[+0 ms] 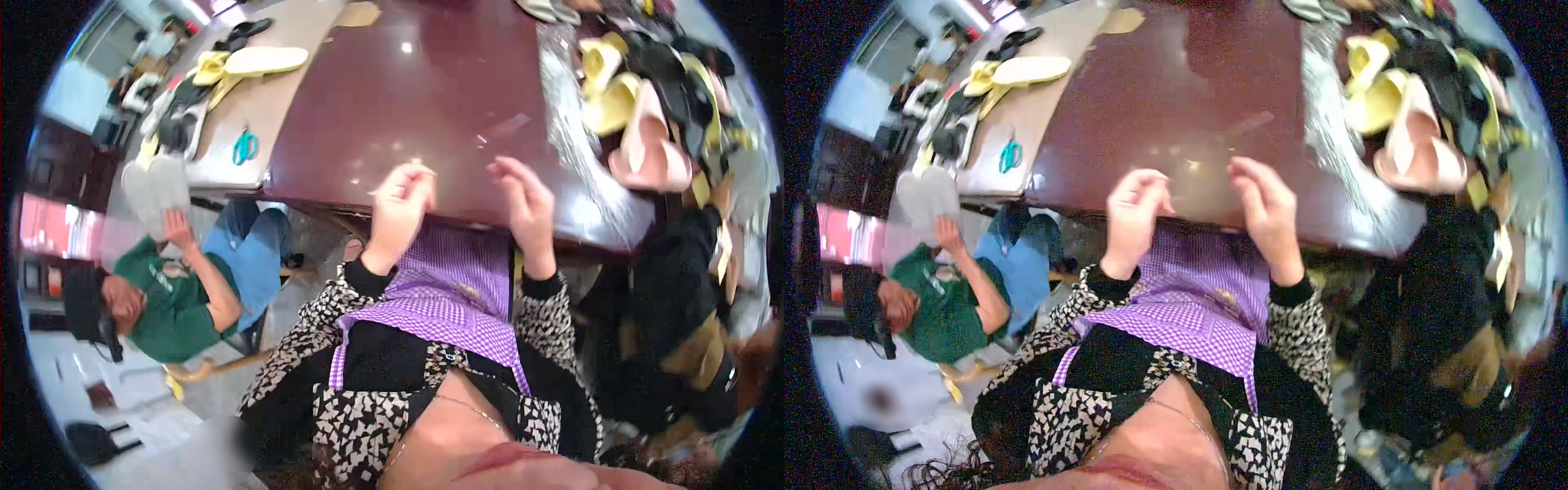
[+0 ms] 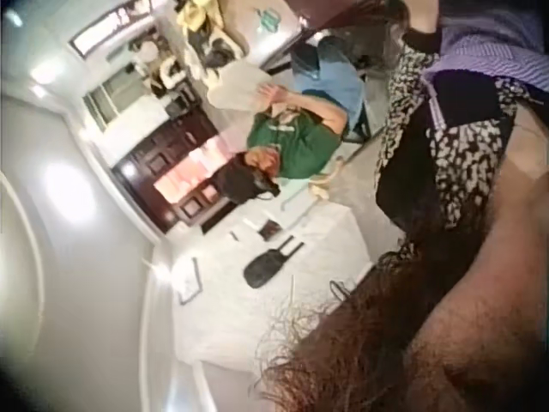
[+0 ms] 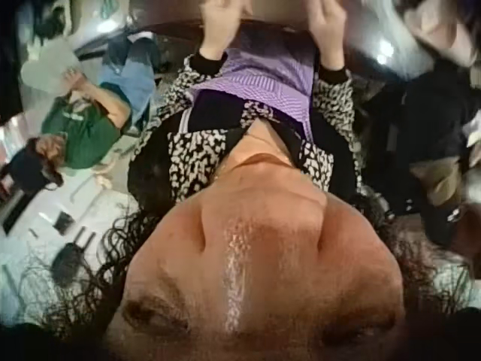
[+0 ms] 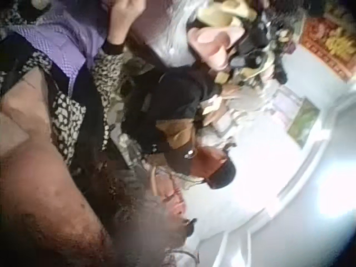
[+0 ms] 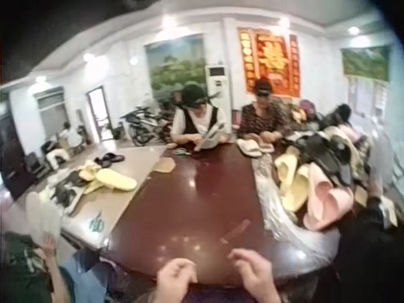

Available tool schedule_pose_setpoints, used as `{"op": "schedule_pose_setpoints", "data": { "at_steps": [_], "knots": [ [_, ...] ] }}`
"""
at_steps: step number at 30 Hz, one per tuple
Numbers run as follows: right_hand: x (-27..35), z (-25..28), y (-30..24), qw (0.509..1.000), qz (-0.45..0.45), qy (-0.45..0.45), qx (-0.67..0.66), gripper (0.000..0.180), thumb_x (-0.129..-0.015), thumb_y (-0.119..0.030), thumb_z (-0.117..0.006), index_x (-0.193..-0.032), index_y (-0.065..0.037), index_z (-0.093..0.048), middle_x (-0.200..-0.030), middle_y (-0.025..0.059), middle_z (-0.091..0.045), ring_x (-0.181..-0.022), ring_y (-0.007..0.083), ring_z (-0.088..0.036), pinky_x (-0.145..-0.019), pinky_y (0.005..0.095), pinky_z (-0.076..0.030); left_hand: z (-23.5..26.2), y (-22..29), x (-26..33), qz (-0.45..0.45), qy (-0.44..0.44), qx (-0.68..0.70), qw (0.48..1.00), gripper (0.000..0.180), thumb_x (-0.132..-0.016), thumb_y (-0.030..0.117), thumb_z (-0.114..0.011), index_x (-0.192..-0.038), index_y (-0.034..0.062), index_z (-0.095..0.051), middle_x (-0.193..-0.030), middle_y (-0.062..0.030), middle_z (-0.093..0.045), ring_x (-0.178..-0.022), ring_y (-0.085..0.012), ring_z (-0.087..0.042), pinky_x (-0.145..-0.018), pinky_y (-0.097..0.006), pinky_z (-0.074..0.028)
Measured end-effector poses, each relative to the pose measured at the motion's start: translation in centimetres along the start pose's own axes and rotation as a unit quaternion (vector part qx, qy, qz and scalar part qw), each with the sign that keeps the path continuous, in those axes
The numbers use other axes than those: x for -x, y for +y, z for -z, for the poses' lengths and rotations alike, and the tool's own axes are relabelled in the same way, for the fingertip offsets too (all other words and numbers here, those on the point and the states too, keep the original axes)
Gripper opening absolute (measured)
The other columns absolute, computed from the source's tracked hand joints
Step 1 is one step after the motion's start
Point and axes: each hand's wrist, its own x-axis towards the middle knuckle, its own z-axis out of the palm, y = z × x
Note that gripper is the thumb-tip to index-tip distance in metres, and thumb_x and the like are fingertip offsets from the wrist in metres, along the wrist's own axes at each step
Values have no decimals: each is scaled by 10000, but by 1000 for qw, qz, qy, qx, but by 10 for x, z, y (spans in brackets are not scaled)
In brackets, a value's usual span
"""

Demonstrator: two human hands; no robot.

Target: The person repeatedly takes plastic ties from a bundle and threads them through pairs of slippers by hand to fasten the slippers together.

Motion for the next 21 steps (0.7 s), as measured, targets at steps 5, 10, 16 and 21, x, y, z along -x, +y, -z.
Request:
{"op": "schedule_pose_setpoints", "data": {
  "at_steps": [5,10,16,21],
  "knots": [
    [-4,-39,-13,971,-148,-76,-173,173,-948,-68,-477,-1010,35,-602,-920,88,-643,-747,132,-571,-668,241,-467,1,0,11,-147,-1,-218,965,51,-857,27,-586,-894,4,-613,-763,-76,-603,-678,-181,-601,-623,-277,-480],
    [-22,-42,-12,926,-198,-145,-286,146,-953,-87,-482,-972,15,-585,-753,60,-590,-608,132,-509,-566,256,-428,20,1,21,-171,4,-226,959,45,-812,2,-611,-857,6,-612,-797,-130,-603,-714,-269,-597,-650,-322,-481],
    [-65,-27,12,882,-179,-234,-367,208,-978,-167,-455,-916,-2,-565,-590,5,-445,-515,111,-398,-509,270,-368,38,-11,2,-242,48,-260,933,66,-789,0,-636,-845,10,-602,-815,-106,-606,-753,-272,-590,-651,-341,-479],
    [-81,-37,58,846,-238,-255,-403,216,-972,-195,-478,-912,-12,-577,-560,-19,-405,-499,92,-371,-508,264,-365,46,-17,-25,-266,45,-337,902,80,-768,0,-650,-830,11,-599,-844,-96,-598,-773,-269,-582,-666,-347,-478]
  ]
}}
